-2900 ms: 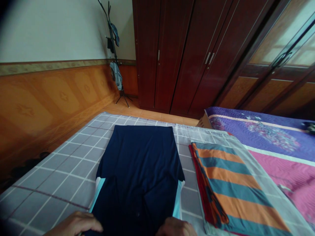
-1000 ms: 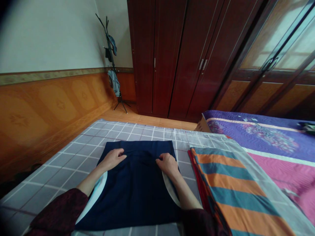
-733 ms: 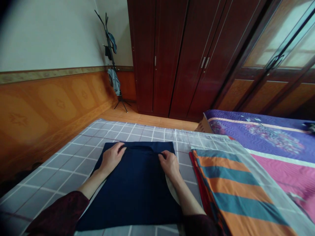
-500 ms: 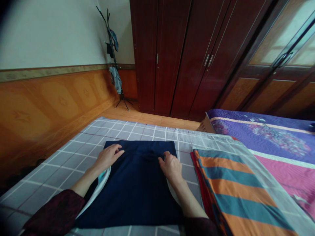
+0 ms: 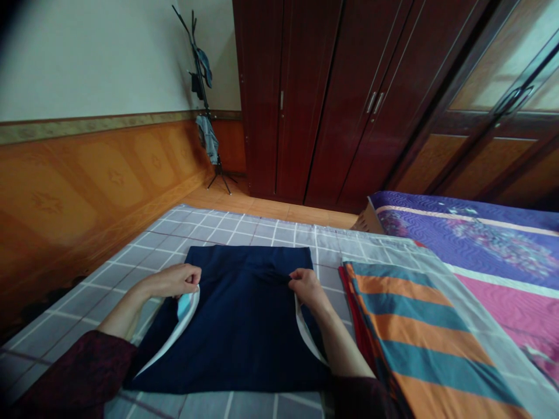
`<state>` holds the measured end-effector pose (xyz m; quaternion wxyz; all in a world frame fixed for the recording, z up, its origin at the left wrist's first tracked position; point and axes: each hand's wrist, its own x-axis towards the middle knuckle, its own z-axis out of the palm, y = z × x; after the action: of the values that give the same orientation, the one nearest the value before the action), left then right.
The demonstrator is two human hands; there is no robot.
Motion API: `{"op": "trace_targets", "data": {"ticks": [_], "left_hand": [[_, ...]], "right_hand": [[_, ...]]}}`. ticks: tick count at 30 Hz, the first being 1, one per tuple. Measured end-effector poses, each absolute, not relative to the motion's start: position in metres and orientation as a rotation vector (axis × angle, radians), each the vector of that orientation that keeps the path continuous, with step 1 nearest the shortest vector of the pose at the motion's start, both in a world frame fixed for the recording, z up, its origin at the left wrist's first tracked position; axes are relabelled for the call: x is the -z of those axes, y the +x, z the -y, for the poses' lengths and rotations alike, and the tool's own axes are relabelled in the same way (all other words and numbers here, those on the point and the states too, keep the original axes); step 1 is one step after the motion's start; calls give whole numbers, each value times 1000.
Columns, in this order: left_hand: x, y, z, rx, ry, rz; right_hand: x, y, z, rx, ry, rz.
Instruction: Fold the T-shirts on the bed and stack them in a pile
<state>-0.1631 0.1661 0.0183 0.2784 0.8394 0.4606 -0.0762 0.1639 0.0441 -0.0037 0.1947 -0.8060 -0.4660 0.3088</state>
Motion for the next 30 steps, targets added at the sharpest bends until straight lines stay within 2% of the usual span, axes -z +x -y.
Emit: {"op": "trace_targets", "data": {"ticks": [6,10,23,30], "left_hand": [[-24,-178,-162,246,2160,-1368],[-21,-173,-154,287,2017,-1298],[-25,-171,-160,-93,1838,-1013],[-18,-184,-167,-7,1773,-967]], "right_hand": [[-4,166,-41,-679,-2387,1353],[-8,164,-38,-617,-2449,1415],[4,173,-43,-763,-2363,1433],[-4,166,-38,-551,-2445,1479]]}}
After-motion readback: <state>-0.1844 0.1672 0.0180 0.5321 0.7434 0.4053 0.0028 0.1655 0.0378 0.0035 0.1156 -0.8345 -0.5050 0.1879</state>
